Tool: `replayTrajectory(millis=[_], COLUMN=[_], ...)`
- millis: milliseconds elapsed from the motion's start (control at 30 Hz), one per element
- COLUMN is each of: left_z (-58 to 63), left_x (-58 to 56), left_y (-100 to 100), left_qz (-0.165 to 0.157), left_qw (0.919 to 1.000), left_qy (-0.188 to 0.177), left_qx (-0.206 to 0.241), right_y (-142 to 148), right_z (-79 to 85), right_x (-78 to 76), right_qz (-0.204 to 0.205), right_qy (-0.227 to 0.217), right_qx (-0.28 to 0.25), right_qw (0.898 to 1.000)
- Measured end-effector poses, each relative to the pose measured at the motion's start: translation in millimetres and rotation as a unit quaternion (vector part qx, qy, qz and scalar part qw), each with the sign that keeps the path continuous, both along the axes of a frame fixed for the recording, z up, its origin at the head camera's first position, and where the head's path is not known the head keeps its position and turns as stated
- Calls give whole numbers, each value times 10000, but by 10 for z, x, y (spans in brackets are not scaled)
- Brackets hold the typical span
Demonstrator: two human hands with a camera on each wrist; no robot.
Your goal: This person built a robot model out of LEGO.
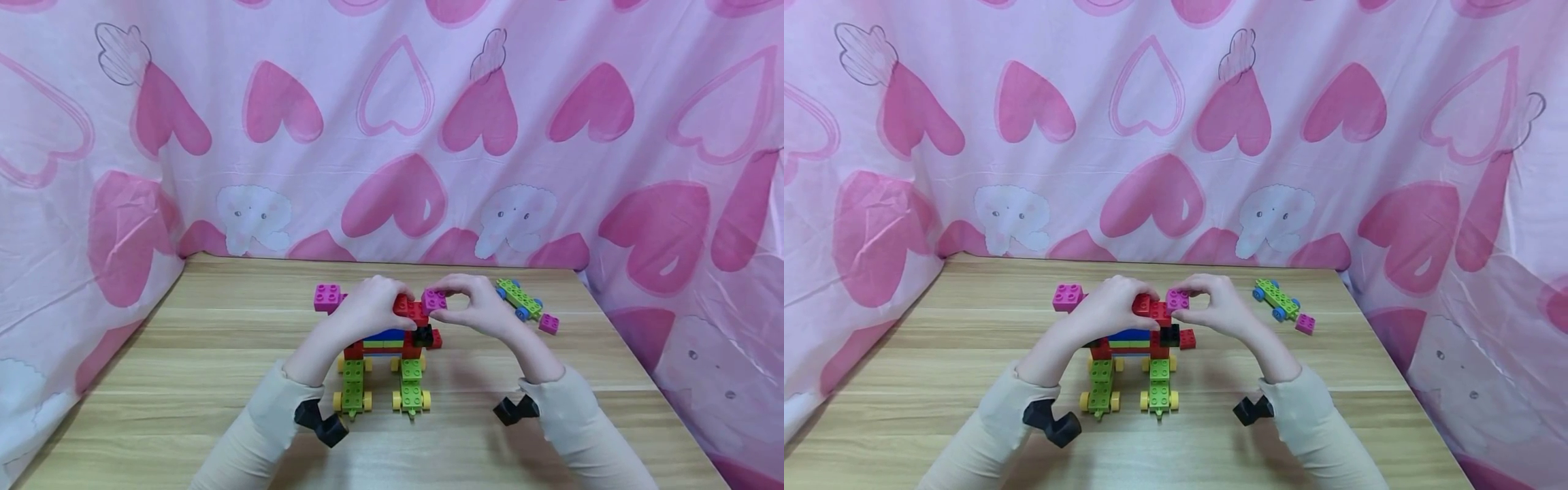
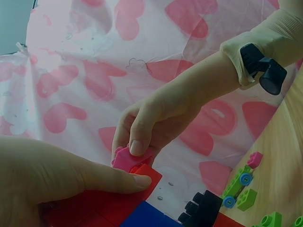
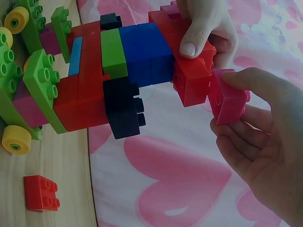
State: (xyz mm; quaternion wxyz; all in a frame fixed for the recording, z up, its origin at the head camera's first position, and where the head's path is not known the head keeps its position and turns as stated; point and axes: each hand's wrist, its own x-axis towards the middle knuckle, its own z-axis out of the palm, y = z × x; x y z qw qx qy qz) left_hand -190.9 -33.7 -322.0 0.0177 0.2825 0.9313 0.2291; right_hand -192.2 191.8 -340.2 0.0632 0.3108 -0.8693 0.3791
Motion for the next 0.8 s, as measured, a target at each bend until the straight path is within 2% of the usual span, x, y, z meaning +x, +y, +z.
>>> replayTrajectory(millis=[433, 800], left_z=[-1, 0], left_x=[-1, -15], left_y=[-10, -9], left_qz=[-6, -84], left_qw=[10000, 9999], left_qy=[-48, -42], left_qx=[87, 102], right_y=[-31, -83], right_z=[-11, 51], right_x=[2, 32], right_qz=[45, 11], right_qy=[53, 170], right_qx=[149, 374], right_qw=[9999, 9992])
